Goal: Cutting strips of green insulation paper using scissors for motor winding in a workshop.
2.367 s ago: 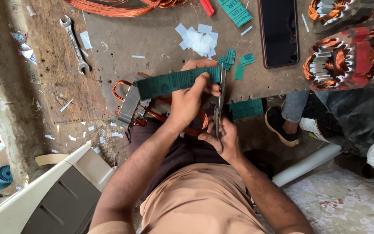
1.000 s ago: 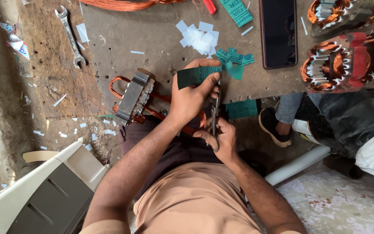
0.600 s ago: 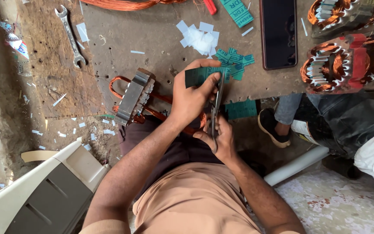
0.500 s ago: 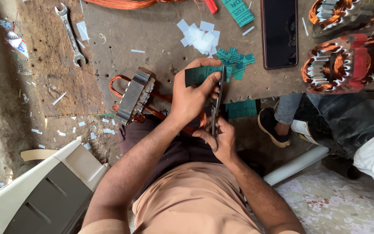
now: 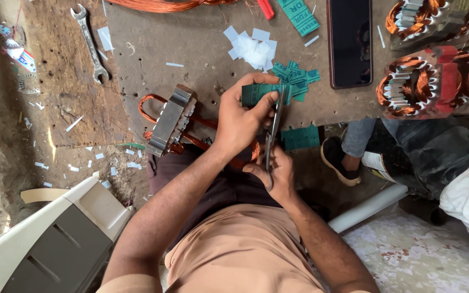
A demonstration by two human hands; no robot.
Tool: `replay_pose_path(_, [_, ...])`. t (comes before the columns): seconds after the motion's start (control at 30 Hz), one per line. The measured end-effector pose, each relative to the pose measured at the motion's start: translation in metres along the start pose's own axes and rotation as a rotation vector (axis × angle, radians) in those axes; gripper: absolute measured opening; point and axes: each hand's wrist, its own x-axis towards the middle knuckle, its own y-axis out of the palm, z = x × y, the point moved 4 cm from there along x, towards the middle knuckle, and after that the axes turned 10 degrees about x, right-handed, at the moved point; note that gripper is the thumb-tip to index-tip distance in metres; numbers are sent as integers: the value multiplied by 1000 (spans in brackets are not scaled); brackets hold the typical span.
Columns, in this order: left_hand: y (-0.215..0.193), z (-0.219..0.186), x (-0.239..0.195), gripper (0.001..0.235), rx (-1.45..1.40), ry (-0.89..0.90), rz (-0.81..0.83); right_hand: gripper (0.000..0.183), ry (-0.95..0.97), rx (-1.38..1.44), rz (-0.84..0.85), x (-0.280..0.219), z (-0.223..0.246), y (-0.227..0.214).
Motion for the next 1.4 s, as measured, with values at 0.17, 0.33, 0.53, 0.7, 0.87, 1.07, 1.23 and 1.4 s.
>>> replay_pose_path(0.17, [-2, -1, 1, 20, -39, -23, 20, 37, 70, 20, -57, -6, -11, -2])
replay_pose_path(0.33, [-7, -8, -1, 21, -134, 48, 27, 44, 31, 64, -14, 0, -5, 1])
replay_pose_path(0.53, [-3, -3, 1, 20, 60, 21, -11, 47, -20, 25, 10, -3, -12, -1])
replay_pose_path(0.7, [-5, 3, 3, 21, 13, 22, 26, 34, 64, 29, -25, -8, -16, -4])
replay_pose_path(0.87, [-10, 1, 0, 21, -79, 110, 27, 44, 41, 69, 0, -3, -8, -2])
replay_pose_path(1.07, [-5, 0, 0, 19, 22, 92, -24, 55, 22, 51, 13, -1, 2, 2])
replay_pose_path(1.23, [-7, 2, 3, 20, 43, 53, -17, 49, 32, -7, 2, -2, 3, 3])
replay_pose_path(1.4, [-6, 1, 6, 21, 39, 39, 11, 38, 18, -16, 6, 0, 13, 6])
